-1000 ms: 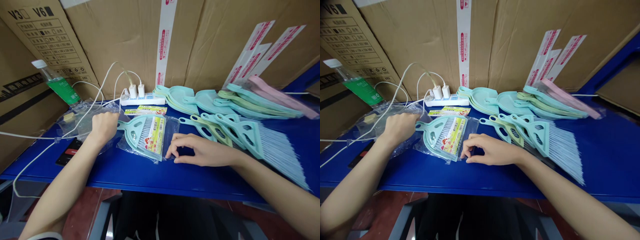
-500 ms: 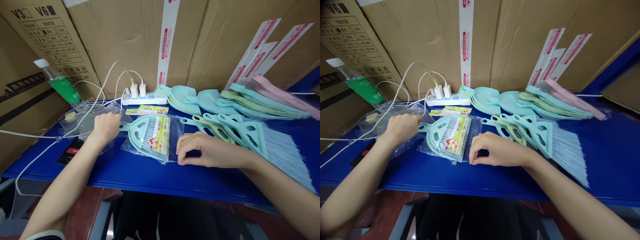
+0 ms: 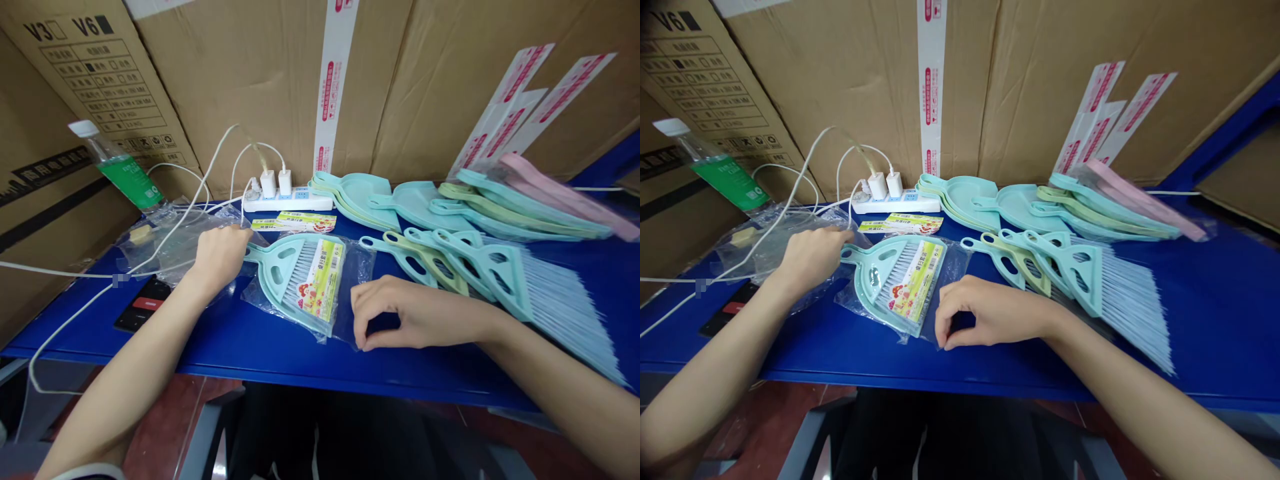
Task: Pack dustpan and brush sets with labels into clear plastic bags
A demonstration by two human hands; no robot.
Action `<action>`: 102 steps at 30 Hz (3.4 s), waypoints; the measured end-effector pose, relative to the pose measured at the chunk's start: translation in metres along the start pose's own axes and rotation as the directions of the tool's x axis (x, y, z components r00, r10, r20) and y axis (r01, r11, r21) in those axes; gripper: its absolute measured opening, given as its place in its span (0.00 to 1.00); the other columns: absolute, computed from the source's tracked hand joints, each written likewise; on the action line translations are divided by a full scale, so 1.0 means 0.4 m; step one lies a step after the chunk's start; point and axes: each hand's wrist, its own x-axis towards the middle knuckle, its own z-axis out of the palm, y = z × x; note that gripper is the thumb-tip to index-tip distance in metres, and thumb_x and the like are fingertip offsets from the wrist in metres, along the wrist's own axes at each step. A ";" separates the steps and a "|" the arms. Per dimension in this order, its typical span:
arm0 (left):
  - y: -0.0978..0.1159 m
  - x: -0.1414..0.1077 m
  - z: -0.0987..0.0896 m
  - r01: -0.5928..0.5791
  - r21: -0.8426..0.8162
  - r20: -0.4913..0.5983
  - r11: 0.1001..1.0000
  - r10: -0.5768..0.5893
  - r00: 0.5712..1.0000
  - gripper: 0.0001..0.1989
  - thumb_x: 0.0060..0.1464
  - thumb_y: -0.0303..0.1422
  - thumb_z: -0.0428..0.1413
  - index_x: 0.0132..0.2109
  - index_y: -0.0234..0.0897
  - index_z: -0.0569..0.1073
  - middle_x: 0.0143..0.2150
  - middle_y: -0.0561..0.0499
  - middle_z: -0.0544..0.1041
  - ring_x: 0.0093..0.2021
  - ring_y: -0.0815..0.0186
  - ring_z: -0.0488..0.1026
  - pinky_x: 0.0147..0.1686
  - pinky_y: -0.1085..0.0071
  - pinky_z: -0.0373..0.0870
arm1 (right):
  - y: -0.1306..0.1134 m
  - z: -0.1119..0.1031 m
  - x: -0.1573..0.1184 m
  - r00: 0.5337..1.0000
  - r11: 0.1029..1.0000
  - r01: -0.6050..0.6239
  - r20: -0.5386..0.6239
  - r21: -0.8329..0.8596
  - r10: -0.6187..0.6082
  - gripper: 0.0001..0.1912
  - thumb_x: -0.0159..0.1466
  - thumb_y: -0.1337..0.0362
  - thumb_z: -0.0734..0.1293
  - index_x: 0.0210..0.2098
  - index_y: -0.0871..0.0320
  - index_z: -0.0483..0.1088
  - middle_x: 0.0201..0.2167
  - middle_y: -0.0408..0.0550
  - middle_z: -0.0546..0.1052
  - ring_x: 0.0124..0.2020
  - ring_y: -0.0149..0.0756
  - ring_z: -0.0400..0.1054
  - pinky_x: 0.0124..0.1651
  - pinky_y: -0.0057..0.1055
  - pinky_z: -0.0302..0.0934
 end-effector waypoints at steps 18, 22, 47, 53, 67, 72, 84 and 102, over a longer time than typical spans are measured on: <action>-0.003 0.005 0.002 0.001 0.084 -0.068 0.997 0.004 0.998 0.21 0.61 0.24 0.44 0.55 0.34 0.75 0.50 0.36 0.79 0.49 0.45 0.79 0.42 0.57 0.76 | -0.003 -0.013 -0.001 0.942 0.975 -0.047 -0.334 -0.216 -0.028 0.10 0.68 0.62 0.64 0.41 0.55 0.77 0.36 0.47 0.81 0.36 0.35 0.74 0.42 0.33 0.67; 0.009 -0.006 -0.005 -0.094 0.062 -0.112 0.994 0.100 0.989 0.21 0.62 0.24 0.43 0.53 0.36 0.76 0.51 0.39 0.79 0.48 0.48 0.79 0.40 0.59 0.76 | 0.045 -0.024 -0.003 0.871 0.789 -0.223 -0.480 -0.573 -0.102 0.15 0.69 0.65 0.58 0.45 0.55 0.76 0.40 0.54 0.79 0.43 0.46 0.71 0.46 0.43 0.66; 0.030 -0.033 -0.021 -0.119 0.056 0.094 0.991 0.114 0.989 0.19 0.67 0.36 0.41 0.52 0.33 0.71 0.39 0.38 0.82 0.45 0.47 0.80 0.41 0.60 0.72 | 0.105 -0.014 0.002 0.900 0.769 -0.270 -0.436 -0.579 -0.012 0.19 0.69 0.66 0.56 0.53 0.53 0.74 0.56 0.59 0.72 0.53 0.49 0.70 0.53 0.52 0.67; 0.026 -0.027 -0.016 -0.147 -0.025 0.096 0.989 0.149 0.984 0.17 0.67 0.35 0.40 0.55 0.33 0.67 0.38 0.40 0.81 0.43 0.48 0.80 0.40 0.59 0.72 | 0.097 -0.020 -0.002 0.906 0.785 -0.242 -0.422 -0.570 -0.027 0.18 0.68 0.68 0.56 0.48 0.53 0.75 0.50 0.57 0.74 0.46 0.46 0.72 0.48 0.46 0.68; 0.021 -0.006 0.025 -0.368 -0.240 -0.039 0.898 0.370 0.928 0.11 0.61 0.30 0.42 0.50 0.38 0.63 0.39 0.46 0.78 0.38 0.57 0.77 0.39 0.62 0.70 | 0.042 -0.031 -0.026 0.949 0.855 -0.214 -0.309 -0.473 0.066 0.12 0.62 0.71 0.57 0.37 0.55 0.70 0.38 0.51 0.70 0.32 0.36 0.66 0.33 0.33 0.61; 0.015 0.007 0.056 -0.526 -0.358 -0.171 0.772 0.500 0.849 0.10 0.61 0.29 0.41 0.48 0.37 0.62 0.38 0.46 0.75 0.36 0.60 0.74 0.39 0.62 0.69 | 0.030 -0.031 -0.030 0.953 0.881 -0.240 -0.273 -0.407 0.133 0.08 0.61 0.69 0.58 0.35 0.55 0.68 0.34 0.48 0.68 0.27 0.34 0.63 0.31 0.33 0.58; 0.010 0.014 0.074 -0.683 -0.359 -0.301 0.636 0.614 0.730 0.15 0.67 0.35 0.42 0.55 0.35 0.64 0.52 0.41 0.73 0.54 0.55 0.66 0.56 0.53 0.66 | 0.019 -0.032 -0.029 0.952 0.890 -0.286 -0.214 -0.355 0.220 0.06 0.61 0.68 0.59 0.32 0.56 0.67 0.32 0.45 0.66 0.23 0.30 0.59 0.28 0.31 0.55; 0.048 -0.075 0.028 -0.847 -0.369 -0.155 0.383 0.873 0.462 0.06 0.55 0.23 0.58 0.33 0.38 0.69 0.33 0.54 0.73 0.30 0.67 0.70 0.28 0.70 0.59 | 0.013 -0.030 -0.027 0.947 0.910 -0.295 -0.218 -0.292 0.238 0.09 0.65 0.63 0.60 0.28 0.55 0.64 0.30 0.45 0.68 0.24 0.31 0.61 0.28 0.30 0.56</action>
